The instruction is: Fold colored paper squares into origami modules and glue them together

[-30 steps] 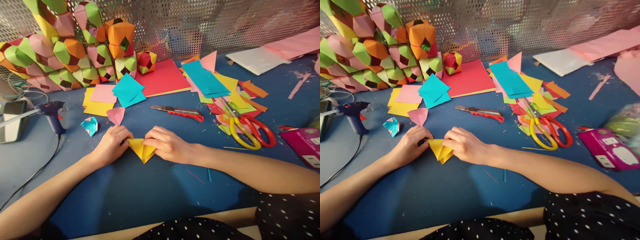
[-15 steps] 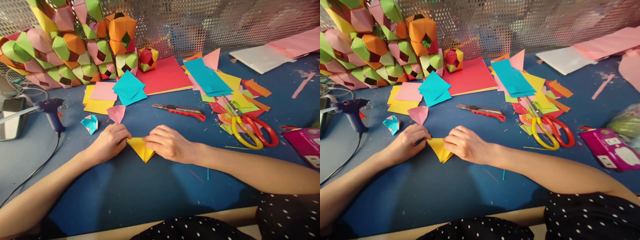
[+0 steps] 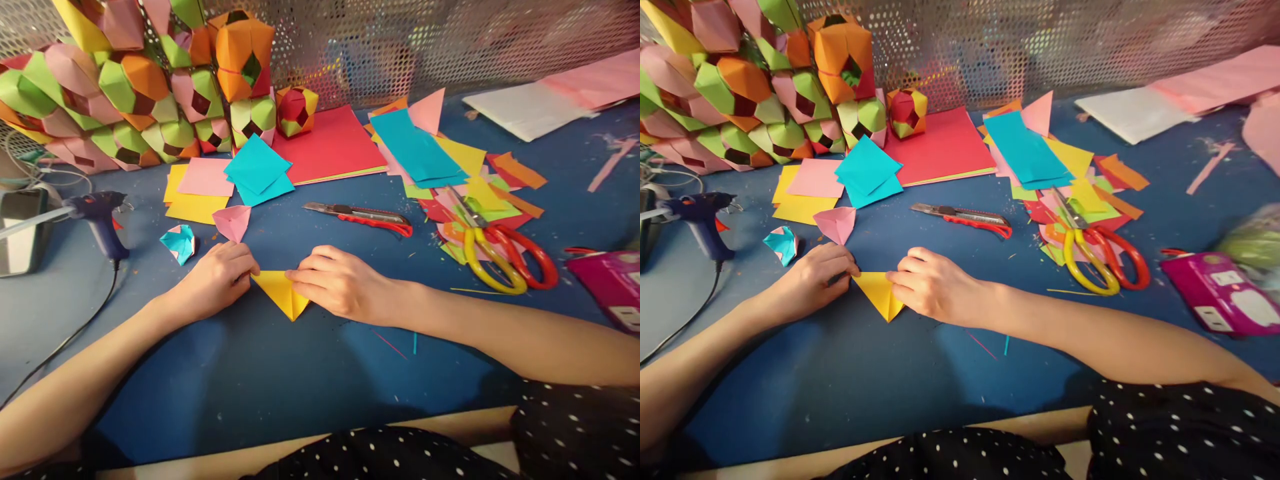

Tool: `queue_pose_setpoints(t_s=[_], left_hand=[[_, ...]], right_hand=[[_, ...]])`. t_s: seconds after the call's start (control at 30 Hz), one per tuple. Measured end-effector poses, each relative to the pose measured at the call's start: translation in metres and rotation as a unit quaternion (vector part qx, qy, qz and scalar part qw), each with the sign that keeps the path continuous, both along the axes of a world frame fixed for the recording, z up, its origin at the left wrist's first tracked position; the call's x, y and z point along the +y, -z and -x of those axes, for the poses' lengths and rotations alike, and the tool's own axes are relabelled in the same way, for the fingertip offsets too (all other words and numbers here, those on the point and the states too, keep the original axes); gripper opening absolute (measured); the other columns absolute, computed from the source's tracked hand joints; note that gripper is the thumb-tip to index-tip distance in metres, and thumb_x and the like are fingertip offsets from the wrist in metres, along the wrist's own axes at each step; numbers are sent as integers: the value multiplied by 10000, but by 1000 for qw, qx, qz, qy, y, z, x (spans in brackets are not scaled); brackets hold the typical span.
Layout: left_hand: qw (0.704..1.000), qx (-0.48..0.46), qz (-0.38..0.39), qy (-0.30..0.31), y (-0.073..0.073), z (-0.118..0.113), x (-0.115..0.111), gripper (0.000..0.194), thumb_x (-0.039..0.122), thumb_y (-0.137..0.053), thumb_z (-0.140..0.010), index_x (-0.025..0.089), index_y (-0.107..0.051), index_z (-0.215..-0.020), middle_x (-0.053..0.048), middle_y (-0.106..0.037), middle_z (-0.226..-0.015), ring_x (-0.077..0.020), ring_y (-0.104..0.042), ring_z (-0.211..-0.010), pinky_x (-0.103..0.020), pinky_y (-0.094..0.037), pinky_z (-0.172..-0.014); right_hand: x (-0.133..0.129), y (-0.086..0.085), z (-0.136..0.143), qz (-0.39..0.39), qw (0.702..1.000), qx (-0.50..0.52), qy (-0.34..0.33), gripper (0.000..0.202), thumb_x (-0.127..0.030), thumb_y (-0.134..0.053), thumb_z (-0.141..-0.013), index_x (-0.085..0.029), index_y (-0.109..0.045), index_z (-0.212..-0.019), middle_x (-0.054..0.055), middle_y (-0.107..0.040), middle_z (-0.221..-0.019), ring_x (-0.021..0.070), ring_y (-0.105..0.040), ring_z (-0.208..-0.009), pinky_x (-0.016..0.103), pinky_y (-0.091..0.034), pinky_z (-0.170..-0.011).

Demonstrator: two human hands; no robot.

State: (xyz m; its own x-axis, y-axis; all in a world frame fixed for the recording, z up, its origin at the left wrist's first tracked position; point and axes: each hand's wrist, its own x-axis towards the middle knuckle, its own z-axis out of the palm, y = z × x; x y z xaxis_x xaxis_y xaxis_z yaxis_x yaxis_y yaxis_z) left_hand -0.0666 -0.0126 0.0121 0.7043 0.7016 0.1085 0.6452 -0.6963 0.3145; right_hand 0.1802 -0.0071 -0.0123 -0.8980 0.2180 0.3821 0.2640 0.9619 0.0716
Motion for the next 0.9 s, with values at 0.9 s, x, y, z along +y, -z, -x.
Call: queue_pose_setpoints(t_s=[0.9], left_hand=[[977, 127, -169, 41, 3, -30, -34, 237, 274, -418, -899, 122, -583, -825, -93, -597, -811, -195, -567, -720, -317, -494, -608]], right_hand=[[-13, -24, -7, 5, 985, -159, 63, 245, -56, -443, -852, -163, -646, -765, 54, -658, -840, 156, -526, -686, 392, -341, -895]])
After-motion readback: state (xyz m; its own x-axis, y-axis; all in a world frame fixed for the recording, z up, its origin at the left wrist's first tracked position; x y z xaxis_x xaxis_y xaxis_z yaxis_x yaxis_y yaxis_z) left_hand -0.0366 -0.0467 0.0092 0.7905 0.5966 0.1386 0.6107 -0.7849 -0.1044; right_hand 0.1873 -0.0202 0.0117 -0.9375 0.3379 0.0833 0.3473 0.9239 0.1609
